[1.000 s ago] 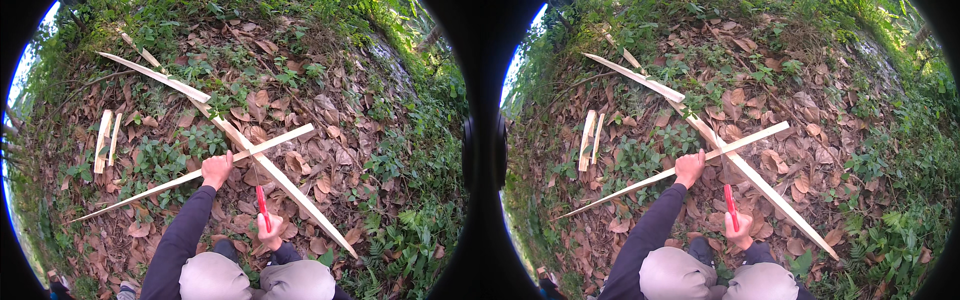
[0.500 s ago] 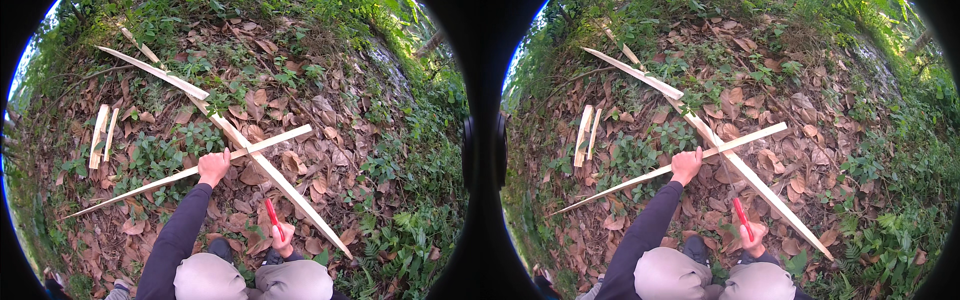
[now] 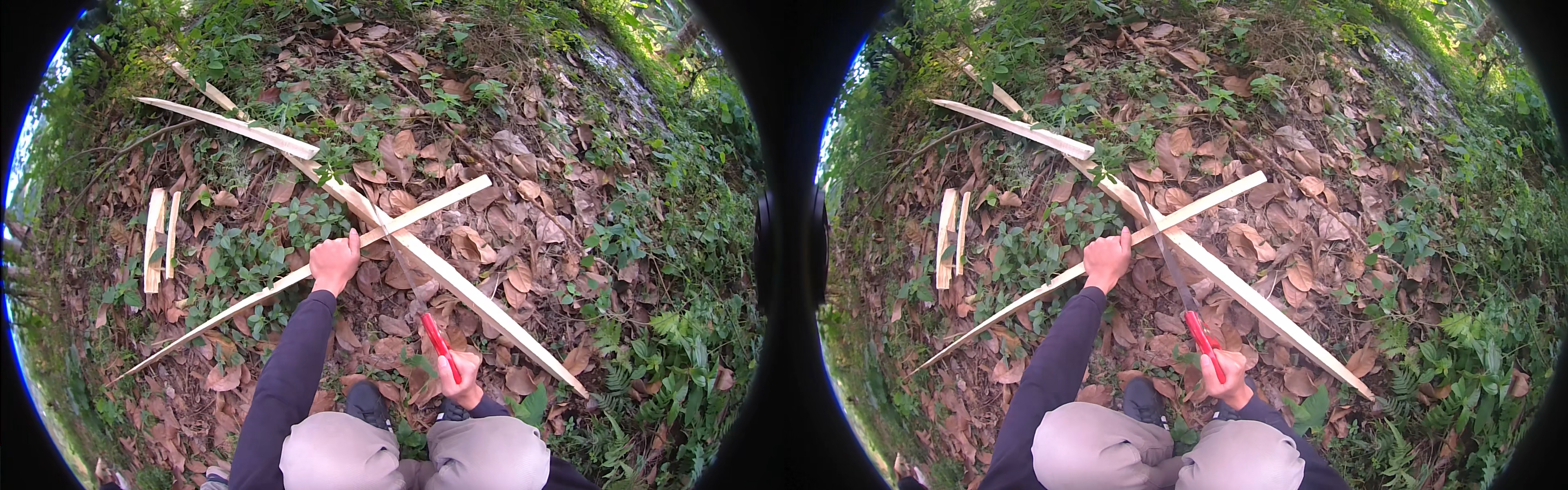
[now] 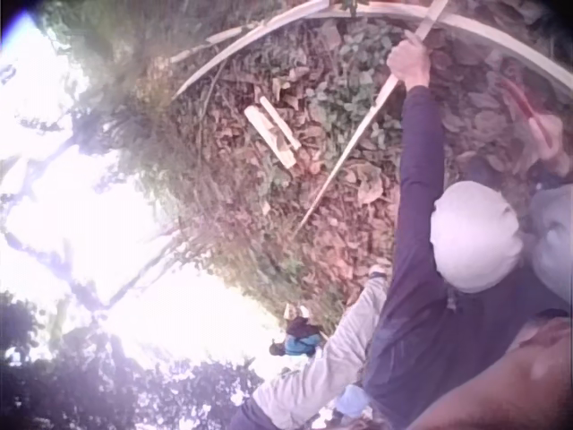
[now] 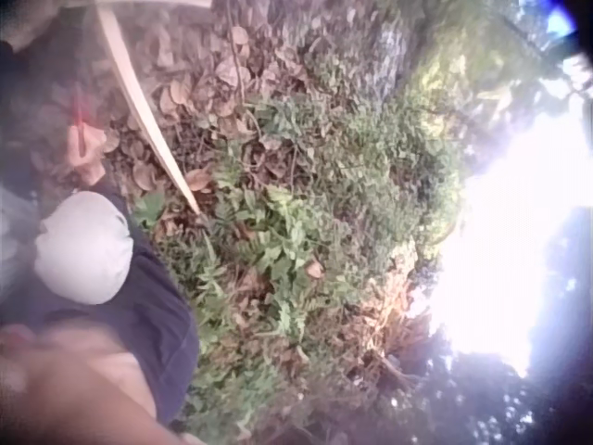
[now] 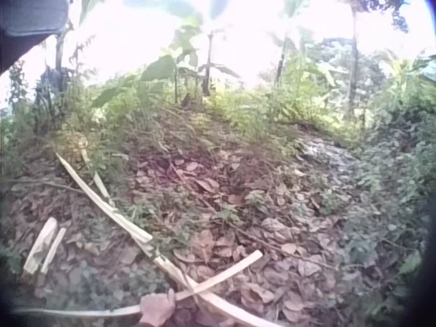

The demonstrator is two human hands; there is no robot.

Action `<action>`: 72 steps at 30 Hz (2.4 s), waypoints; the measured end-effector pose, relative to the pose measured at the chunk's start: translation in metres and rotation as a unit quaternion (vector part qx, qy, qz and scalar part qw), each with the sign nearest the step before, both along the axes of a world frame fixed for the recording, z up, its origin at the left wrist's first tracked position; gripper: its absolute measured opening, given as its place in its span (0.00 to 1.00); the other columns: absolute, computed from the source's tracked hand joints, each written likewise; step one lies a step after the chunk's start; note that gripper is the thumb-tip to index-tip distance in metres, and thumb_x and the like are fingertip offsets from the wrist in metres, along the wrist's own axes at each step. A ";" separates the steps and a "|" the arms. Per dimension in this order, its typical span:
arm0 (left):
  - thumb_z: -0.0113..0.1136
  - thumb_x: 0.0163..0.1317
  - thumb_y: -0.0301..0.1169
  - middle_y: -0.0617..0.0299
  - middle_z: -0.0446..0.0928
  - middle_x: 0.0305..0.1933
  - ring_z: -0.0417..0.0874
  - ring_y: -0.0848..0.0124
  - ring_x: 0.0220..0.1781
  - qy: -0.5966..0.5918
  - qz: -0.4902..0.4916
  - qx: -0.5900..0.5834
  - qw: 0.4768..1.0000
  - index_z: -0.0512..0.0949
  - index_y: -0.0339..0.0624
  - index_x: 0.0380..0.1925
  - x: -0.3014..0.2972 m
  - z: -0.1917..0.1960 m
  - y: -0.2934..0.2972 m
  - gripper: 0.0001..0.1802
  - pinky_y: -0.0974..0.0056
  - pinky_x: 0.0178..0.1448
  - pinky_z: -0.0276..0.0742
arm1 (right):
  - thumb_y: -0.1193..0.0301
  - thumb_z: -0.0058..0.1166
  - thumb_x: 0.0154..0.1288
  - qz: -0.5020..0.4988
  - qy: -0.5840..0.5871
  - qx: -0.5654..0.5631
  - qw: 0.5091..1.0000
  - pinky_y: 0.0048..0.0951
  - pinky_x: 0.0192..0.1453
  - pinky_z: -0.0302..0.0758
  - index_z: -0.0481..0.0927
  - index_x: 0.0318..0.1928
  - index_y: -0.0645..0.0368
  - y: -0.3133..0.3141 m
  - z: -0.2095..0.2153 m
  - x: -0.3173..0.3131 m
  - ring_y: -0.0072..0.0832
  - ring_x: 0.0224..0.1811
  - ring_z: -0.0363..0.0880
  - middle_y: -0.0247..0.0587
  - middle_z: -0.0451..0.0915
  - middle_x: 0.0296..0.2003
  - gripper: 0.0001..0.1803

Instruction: The person uses a red folding saw to cut a long, thin piece of light-colored wood lying on the forest floor. The person holds the wood steady with their left hand while sawing with their right hand, creating a notch or cut in the center of the piece.

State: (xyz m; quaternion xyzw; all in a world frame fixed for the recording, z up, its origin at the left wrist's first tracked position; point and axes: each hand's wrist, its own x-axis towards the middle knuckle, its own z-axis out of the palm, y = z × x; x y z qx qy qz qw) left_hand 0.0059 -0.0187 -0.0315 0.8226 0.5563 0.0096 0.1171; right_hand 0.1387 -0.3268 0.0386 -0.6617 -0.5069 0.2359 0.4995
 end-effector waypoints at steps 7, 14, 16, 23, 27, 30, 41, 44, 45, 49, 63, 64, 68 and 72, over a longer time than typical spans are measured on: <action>0.32 0.76 0.52 0.40 0.84 0.32 0.85 0.42 0.37 0.024 0.015 -0.009 1.000 0.87 0.38 0.28 -0.009 0.000 0.009 0.38 0.43 0.47 0.79 | 0.76 0.56 0.65 -0.007 0.050 0.010 0.999 0.39 0.23 0.69 0.73 0.23 0.62 0.027 0.004 -0.022 0.42 0.16 0.74 0.44 0.71 0.16 0.13; 0.33 0.75 0.54 0.41 0.84 0.31 0.86 0.42 0.36 0.041 0.025 -0.001 0.999 0.87 0.38 0.29 -0.007 0.001 0.005 0.38 0.43 0.47 0.79 | 0.76 0.54 0.66 -0.020 0.094 -0.011 0.995 0.37 0.24 0.70 0.76 0.25 0.64 -0.003 0.014 -0.009 0.42 0.16 0.74 0.46 0.73 0.17 0.11; 0.33 0.76 0.54 0.41 0.84 0.32 0.86 0.42 0.36 0.043 0.029 -0.001 0.999 0.87 0.38 0.29 -0.003 0.001 0.006 0.38 0.43 0.47 0.79 | 0.76 0.55 0.65 0.006 0.071 -0.021 0.997 0.38 0.25 0.70 0.76 0.25 0.64 -0.025 0.014 -0.003 0.42 0.17 0.75 0.46 0.74 0.17 0.10; 0.30 0.76 0.54 0.40 0.84 0.33 0.85 0.41 0.38 0.052 0.021 -0.005 0.998 0.87 0.38 0.30 0.001 0.007 0.010 0.39 0.42 0.48 0.78 | 0.76 0.56 0.63 0.059 0.093 -0.023 0.994 0.39 0.23 0.65 0.71 0.21 0.61 -0.089 0.011 0.016 0.40 0.15 0.69 0.41 0.67 0.15 0.13; 0.29 0.76 0.54 0.40 0.84 0.35 0.84 0.40 0.40 0.055 0.023 -0.019 0.998 0.87 0.38 0.32 0.002 0.006 0.007 0.40 0.42 0.50 0.77 | 0.76 0.56 0.58 0.050 0.080 -0.034 0.995 0.39 0.23 0.66 0.70 0.21 0.62 -0.115 0.027 0.030 0.41 0.15 0.68 0.43 0.67 0.15 0.11; 0.29 0.76 0.54 0.40 0.84 0.35 0.84 0.40 0.40 0.053 0.021 -0.020 0.998 0.87 0.38 0.32 0.003 0.007 0.006 0.39 0.42 0.50 0.77 | 0.76 0.56 0.58 0.055 0.092 -0.065 0.992 0.39 0.23 0.66 0.71 0.21 0.62 -0.140 0.031 0.032 0.42 0.15 0.68 0.43 0.67 0.15 0.11; 0.30 0.75 0.54 0.40 0.83 0.31 0.84 0.40 0.38 0.041 0.017 -0.010 0.999 0.87 0.39 0.30 0.009 0.005 0.005 0.39 0.42 0.48 0.78 | 0.74 0.55 0.57 0.024 0.103 -0.015 0.994 0.38 0.22 0.69 0.76 0.22 0.63 -0.111 0.056 0.039 0.41 0.14 0.71 0.43 0.70 0.15 0.08; 0.33 0.75 0.52 0.41 0.83 0.29 0.85 0.41 0.34 0.041 0.016 0.028 0.999 0.87 0.40 0.26 -0.002 -0.001 0.007 0.37 0.44 0.45 0.80 | 0.74 0.56 0.58 0.016 0.089 0.032 0.995 0.38 0.21 0.68 0.76 0.22 0.62 -0.049 0.035 0.034 0.40 0.14 0.71 0.41 0.69 0.15 0.09; 0.33 0.75 0.52 0.41 0.83 0.29 0.85 0.42 0.34 0.037 0.018 0.037 0.998 0.87 0.40 0.26 -0.007 -0.003 0.009 0.37 0.44 0.45 0.80 | 0.74 0.57 0.59 0.013 0.092 0.060 0.994 0.38 0.21 0.67 0.75 0.22 0.62 -0.024 0.023 0.029 0.40 0.13 0.71 0.41 0.69 0.14 0.10; 0.34 0.75 0.53 0.42 0.83 0.29 0.85 0.42 0.34 0.041 0.014 0.034 0.999 0.88 0.42 0.26 -0.003 -0.001 0.008 0.37 0.44 0.45 0.80 | 0.74 0.60 0.62 -0.013 0.040 0.117 0.992 0.39 0.20 0.65 0.74 0.22 0.61 0.057 -0.011 0.014 0.40 0.13 0.70 0.42 0.69 0.15 0.13; 0.33 0.76 0.55 0.42 0.84 0.29 0.86 0.42 0.34 0.061 0.021 0.030 0.997 0.88 0.43 0.27 -0.001 -0.003 0.009 0.37 0.44 0.43 0.81 | 0.72 0.57 0.67 -0.006 0.069 0.115 0.991 0.38 0.24 0.70 0.76 0.23 0.63 0.115 -0.043 0.004 0.43 0.17 0.75 0.46 0.73 0.16 0.14; 0.33 0.76 0.55 0.42 0.83 0.28 0.86 0.42 0.34 0.055 0.020 0.026 0.998 0.88 0.43 0.27 0.000 -0.002 0.008 0.37 0.44 0.43 0.81 | 0.72 0.57 0.67 -0.008 0.072 0.106 0.992 0.38 0.24 0.70 0.76 0.24 0.63 0.115 -0.042 0.004 0.43 0.17 0.75 0.46 0.74 0.16 0.13; 0.33 0.76 0.54 0.39 0.83 0.31 0.85 0.40 0.37 0.061 0.023 -0.002 0.998 0.87 0.41 0.29 0.002 0.002 0.009 0.37 0.42 0.46 0.79 | 0.72 0.57 0.67 -0.014 0.078 0.087 0.993 0.39 0.23 0.69 0.77 0.24 0.63 0.112 -0.041 0.007 0.43 0.17 0.75 0.46 0.74 0.16 0.13; 0.33 0.76 0.53 0.40 0.83 0.31 0.85 0.40 0.37 0.063 0.031 0.003 0.998 0.87 0.41 0.29 0.002 0.003 0.008 0.37 0.42 0.46 0.79 | 0.73 0.57 0.67 -0.019 0.104 0.065 0.992 0.38 0.22 0.68 0.77 0.25 0.63 0.112 -0.034 0.010 0.42 0.16 0.75 0.46 0.73 0.16 0.12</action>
